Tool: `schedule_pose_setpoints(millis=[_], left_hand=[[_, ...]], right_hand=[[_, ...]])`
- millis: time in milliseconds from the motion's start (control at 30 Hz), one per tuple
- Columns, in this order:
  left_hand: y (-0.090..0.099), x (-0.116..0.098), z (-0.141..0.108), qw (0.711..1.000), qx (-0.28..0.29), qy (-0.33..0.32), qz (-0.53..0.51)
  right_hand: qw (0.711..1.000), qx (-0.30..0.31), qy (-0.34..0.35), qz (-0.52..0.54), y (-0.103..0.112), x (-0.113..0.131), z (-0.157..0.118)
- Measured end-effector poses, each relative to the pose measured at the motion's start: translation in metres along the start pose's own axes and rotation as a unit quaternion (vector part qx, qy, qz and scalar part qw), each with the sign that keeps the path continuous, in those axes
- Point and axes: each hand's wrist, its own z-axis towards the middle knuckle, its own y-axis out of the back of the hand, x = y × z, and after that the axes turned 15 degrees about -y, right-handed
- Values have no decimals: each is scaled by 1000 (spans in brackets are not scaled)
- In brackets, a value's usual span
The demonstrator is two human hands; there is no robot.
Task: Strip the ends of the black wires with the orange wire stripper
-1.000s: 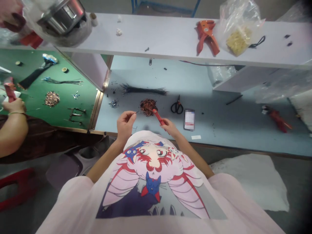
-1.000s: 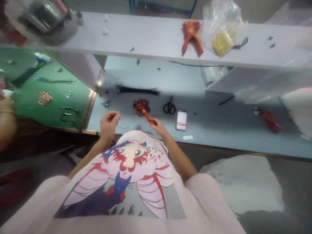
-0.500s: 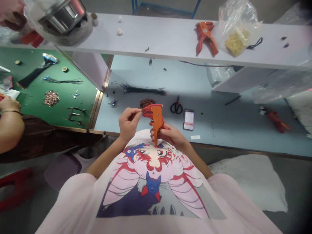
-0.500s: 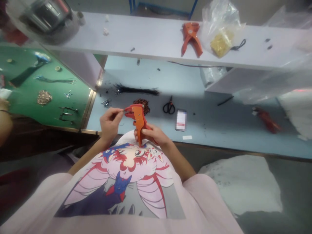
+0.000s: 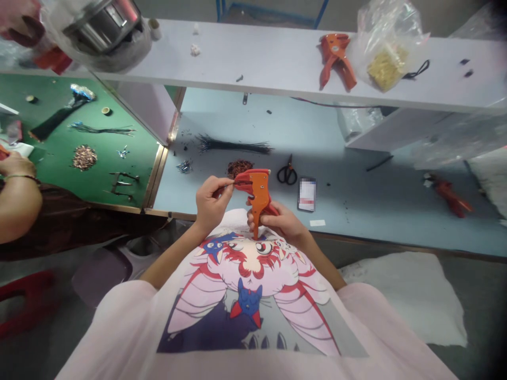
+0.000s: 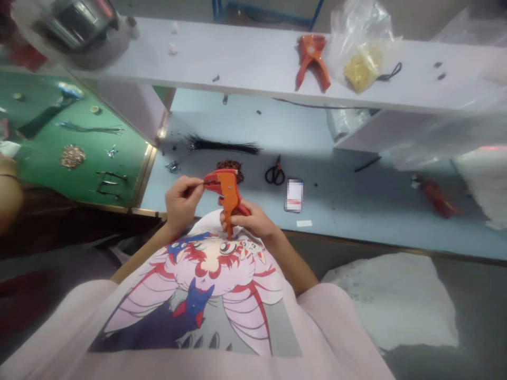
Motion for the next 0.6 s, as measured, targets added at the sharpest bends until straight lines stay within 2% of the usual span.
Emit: schedule_pose_setpoints(millis=[300, 600], left_hand=[[1, -1, -1, 1000, 1, 4, 13], [1, -2, -2, 996, 24, -34, 76]], right_hand=[[999, -14, 21, -20, -2, -1, 1], [1000, -5, 4, -15, 1, -5, 5]])
